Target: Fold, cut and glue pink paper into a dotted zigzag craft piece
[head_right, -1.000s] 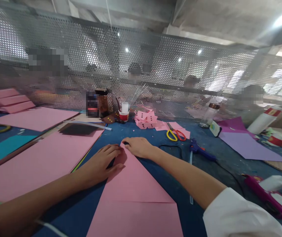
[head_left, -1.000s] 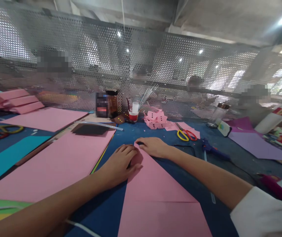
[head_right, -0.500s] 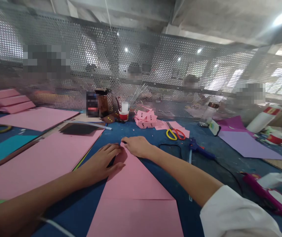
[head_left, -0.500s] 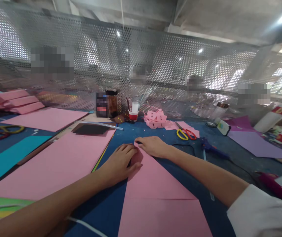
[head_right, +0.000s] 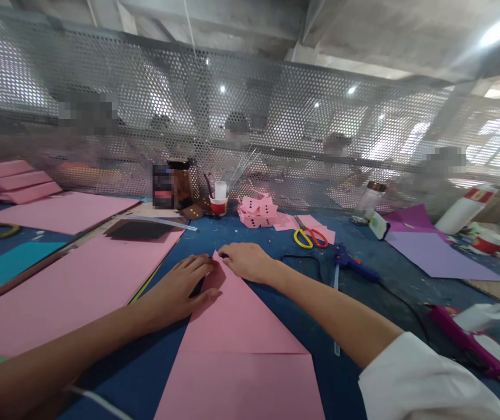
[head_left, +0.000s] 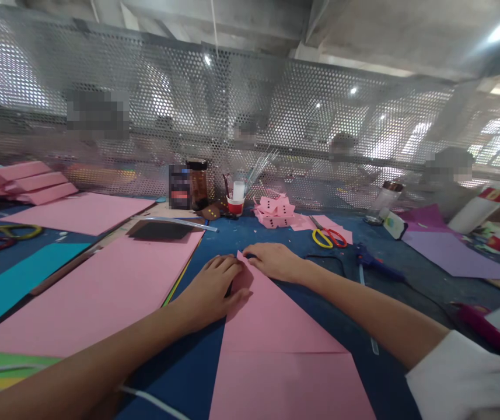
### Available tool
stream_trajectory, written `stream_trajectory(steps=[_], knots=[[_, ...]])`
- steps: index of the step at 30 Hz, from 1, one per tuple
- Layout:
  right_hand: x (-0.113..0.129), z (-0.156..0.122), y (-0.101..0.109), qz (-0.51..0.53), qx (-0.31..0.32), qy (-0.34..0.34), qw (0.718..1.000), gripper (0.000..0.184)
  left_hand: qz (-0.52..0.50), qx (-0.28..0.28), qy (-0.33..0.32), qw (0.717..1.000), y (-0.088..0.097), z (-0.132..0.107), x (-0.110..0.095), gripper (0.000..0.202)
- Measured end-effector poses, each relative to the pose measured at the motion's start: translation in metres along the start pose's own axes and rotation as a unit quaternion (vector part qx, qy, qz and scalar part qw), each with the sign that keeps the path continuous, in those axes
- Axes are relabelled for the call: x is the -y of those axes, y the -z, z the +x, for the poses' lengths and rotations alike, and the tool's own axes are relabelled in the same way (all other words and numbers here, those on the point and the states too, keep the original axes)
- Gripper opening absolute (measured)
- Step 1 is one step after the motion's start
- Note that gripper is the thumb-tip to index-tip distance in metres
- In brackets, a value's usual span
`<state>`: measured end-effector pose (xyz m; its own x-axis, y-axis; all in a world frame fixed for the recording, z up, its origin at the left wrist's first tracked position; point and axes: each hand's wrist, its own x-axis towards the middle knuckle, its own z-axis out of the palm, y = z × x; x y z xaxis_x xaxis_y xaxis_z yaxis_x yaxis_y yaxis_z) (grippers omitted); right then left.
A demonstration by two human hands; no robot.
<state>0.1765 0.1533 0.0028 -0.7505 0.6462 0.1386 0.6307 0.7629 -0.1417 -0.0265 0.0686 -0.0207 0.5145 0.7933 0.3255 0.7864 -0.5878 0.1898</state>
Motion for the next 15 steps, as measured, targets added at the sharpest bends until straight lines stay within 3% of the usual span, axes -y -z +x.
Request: stream_trajectory(steps=[15], knots=[[0.002, -0.011, 0.003, -0.016, -0.002, 0.013, 1.0, 0.031, -0.003, -0.001, -0.003, 1.0, 0.001, 0.001, -0.001, 0.035]])
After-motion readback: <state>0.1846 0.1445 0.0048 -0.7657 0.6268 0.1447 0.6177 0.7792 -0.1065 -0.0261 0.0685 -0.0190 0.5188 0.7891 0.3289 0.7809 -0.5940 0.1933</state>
